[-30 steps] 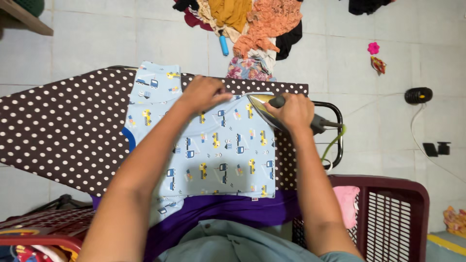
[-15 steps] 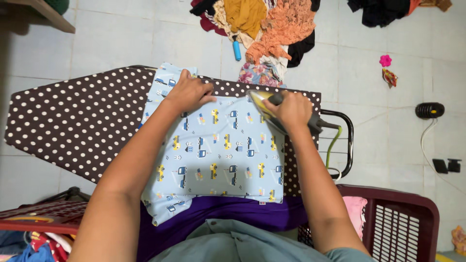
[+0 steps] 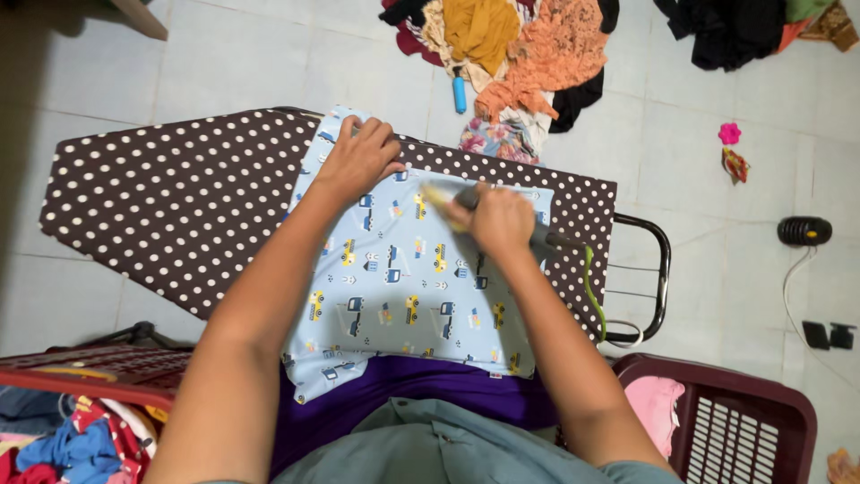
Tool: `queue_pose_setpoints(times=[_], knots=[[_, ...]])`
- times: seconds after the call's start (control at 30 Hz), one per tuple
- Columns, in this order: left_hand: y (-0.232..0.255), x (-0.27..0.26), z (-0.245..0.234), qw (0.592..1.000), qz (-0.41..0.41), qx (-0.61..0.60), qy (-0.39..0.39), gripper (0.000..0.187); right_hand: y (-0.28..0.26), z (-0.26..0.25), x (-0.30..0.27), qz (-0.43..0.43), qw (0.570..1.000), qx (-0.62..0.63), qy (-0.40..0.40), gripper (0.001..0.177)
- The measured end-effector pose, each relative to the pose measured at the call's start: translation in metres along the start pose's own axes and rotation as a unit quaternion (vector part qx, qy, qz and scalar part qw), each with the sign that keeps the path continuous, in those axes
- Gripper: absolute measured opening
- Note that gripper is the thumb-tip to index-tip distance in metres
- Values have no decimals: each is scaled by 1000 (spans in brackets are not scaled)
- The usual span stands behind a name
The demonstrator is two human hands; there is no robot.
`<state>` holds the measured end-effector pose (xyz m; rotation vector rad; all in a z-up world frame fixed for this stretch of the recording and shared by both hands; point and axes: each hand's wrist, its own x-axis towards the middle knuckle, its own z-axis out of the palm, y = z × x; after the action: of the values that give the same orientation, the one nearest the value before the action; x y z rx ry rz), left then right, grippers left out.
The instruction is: The person irons a pink shirt and a blue patterned shirt on a polka-dotted ironing board, then folds each and places them into a maroon laundry basket. The person uses a steam iron and handles the garments by hand.
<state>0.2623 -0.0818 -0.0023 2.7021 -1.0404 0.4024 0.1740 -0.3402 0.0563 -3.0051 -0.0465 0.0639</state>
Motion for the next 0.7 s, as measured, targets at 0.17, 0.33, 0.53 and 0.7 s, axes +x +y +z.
queue_pose_setpoints(times=[0.17,0.33,0.53,0.7], knots=[[5,-53,-35,949,-279,2,144,43,-2,-10,3,-70,997,-17,-19,54],[-1,-92,-44,909,-407,-82,36,44,-34,-5,-44,-218,963,-50,-152,55],[-15,-93,-23,922,-340,-170,71,25,-50,-5,13,-46,997,-46,48,59],[-26,-98,-22,903,-317,-245,152,23,-64,-10,-12,-227,970,-14,-88,57]])
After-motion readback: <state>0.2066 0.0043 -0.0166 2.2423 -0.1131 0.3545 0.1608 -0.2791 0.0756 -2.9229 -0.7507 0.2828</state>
